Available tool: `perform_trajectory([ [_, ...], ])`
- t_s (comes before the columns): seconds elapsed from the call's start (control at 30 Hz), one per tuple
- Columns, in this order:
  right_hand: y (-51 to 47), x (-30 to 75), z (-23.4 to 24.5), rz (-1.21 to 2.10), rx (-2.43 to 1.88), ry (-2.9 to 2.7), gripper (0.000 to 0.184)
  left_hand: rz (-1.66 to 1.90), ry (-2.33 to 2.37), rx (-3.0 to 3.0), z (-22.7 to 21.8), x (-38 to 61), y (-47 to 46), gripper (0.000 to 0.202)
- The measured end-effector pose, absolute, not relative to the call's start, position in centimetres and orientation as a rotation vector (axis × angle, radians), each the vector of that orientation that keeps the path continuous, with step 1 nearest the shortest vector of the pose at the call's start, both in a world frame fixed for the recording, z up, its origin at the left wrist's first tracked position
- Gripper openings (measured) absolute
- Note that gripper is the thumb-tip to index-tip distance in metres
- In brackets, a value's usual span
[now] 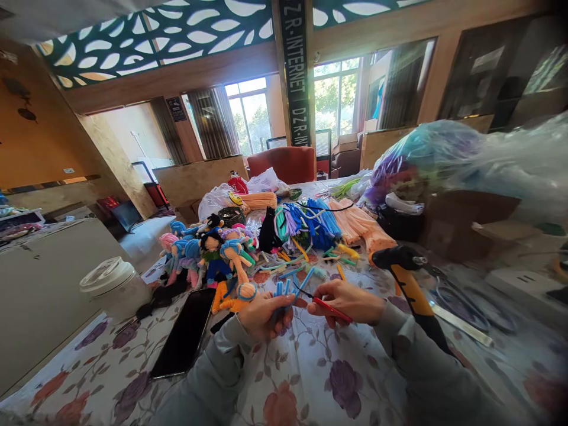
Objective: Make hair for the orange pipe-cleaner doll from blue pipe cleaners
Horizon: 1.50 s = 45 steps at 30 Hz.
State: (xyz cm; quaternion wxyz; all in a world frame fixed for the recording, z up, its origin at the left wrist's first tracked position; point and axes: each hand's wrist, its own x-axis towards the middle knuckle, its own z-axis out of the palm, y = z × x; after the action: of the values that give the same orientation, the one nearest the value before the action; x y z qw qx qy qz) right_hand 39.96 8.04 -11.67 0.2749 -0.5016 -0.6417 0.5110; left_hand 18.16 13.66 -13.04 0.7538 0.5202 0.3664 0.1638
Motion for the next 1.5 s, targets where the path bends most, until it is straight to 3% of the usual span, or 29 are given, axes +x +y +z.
perform_trajectory([
  [1.5,8.2,39.8,-11.3,1.417,-1.332,-1.618,0.041,0.496,0.832,1.057,-12.7,18.3,13.6,0.029],
])
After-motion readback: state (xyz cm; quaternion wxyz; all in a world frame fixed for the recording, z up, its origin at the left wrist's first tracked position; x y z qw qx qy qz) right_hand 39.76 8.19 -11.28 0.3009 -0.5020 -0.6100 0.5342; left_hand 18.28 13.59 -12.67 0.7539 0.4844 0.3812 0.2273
